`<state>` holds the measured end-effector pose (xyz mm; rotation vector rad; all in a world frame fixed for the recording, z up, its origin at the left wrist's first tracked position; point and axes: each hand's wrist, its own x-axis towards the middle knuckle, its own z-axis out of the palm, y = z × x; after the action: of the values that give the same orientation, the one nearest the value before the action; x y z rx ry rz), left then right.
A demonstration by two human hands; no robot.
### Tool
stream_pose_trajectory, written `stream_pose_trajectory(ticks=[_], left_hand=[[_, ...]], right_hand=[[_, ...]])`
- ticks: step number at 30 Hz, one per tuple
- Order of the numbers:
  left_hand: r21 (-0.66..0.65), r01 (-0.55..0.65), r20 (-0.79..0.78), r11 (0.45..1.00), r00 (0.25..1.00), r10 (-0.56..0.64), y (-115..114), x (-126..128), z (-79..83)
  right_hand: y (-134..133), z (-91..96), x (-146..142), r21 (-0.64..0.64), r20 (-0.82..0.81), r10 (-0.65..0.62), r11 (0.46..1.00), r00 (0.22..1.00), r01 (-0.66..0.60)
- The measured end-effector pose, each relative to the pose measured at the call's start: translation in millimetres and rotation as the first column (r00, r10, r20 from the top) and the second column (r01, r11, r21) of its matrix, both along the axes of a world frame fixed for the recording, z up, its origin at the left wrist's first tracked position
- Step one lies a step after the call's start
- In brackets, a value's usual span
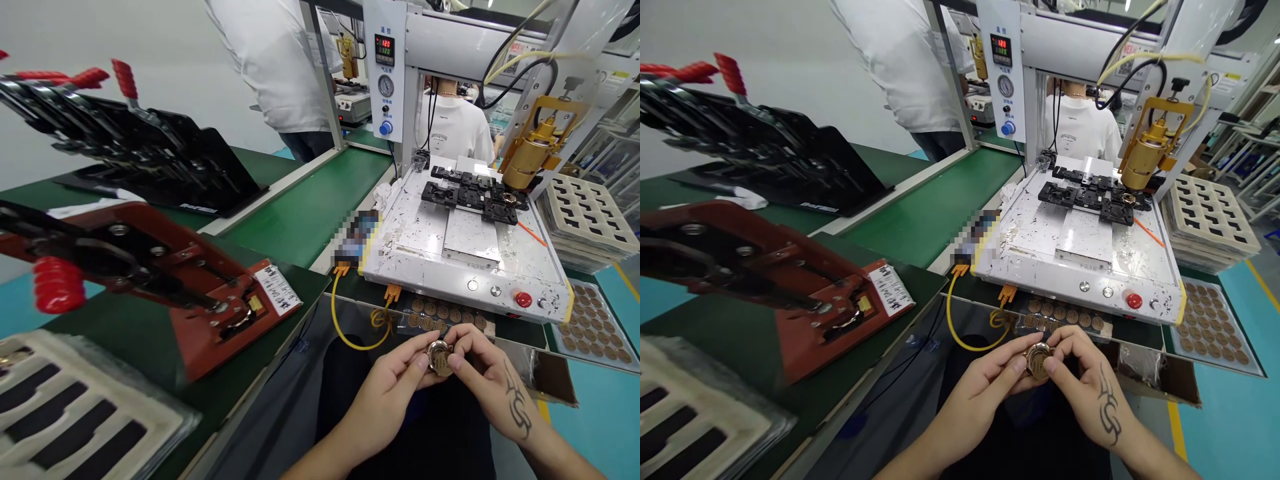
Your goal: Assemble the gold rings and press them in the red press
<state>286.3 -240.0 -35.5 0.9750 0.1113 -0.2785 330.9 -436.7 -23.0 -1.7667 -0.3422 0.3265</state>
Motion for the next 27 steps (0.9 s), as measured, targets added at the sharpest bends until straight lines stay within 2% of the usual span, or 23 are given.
stream_pose_trajectory(ticks=[10, 18, 27], left_hand=[[0.100, -0.008, 0.047, 0.995, 0.999, 0.003, -2.8, -5.2, 0.0], [0.236, 0.002, 0.111, 0.972, 0.993, -0.029, -2.0, -8.5, 4.9], [0.281, -0.011, 0.143, 0.960, 0.989, -0.030, -4.4, -9.9, -0.3]], right_hand=[[6.1, -3.9, -3.2, 0.047, -0.008, 0.000, 0.999, 1.000, 0.001], [6.2, -0.9, -4.4, 0.004, 0.034, -0.022, 1.000, 0.999, 0.022], [6.5, -4.0, -6.1, -0.039, 0.112, -0.023, 0.999, 0.993, 0.027]])
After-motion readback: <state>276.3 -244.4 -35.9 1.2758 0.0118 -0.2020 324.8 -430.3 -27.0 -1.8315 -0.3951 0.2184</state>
